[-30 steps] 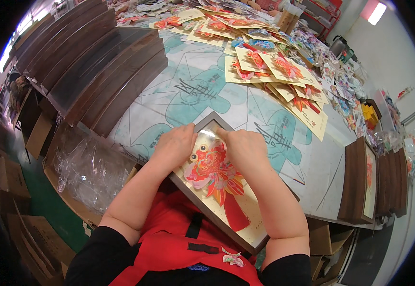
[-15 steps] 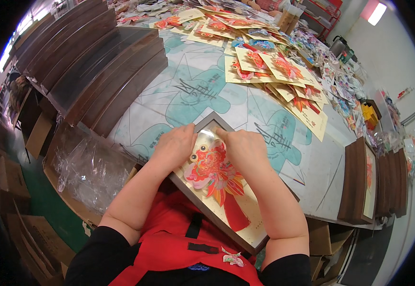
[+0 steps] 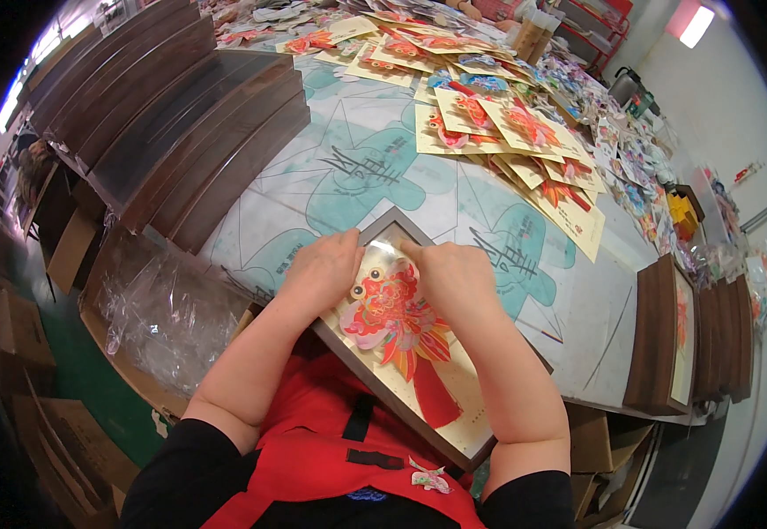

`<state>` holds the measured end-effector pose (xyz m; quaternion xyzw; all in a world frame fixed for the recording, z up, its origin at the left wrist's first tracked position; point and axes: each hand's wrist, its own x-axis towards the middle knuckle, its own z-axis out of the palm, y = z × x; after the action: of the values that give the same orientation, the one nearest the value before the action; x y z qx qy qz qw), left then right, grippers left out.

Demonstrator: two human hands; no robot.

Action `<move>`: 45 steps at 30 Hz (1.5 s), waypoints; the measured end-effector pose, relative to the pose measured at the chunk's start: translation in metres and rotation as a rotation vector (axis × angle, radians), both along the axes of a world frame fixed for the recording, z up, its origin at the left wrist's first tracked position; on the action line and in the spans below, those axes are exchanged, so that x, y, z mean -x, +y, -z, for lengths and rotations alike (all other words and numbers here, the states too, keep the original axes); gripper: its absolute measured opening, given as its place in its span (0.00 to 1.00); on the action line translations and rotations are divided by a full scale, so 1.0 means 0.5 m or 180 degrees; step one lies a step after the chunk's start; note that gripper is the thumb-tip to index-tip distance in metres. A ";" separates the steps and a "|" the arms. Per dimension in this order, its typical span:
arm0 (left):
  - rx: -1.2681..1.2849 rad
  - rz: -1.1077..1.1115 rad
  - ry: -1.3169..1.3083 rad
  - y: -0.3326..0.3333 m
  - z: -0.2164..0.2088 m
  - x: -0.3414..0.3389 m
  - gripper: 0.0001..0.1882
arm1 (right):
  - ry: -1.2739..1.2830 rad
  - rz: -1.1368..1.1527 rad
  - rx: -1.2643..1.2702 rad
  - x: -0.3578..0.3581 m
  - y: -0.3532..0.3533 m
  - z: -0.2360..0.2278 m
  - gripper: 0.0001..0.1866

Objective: The person assembles decorative frames by placing a red paper cutout into a wooden frame, inserting a backing board, and securing the assembly with a wooden stick. They then wrap the finished frame in plastic film. The process is repeated for multiple units in a workshop setting.

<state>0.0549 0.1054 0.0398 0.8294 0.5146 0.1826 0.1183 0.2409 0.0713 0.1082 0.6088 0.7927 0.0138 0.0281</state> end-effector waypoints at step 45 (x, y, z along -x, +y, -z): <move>0.0029 0.0023 -0.0007 -0.001 -0.003 -0.001 0.12 | 0.0053 0.0058 -0.0146 0.004 0.003 0.005 0.24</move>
<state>0.0556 0.1048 0.0411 0.8305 0.5123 0.1807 0.1232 0.2391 0.0727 0.1059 0.6165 0.7869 0.0267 0.0076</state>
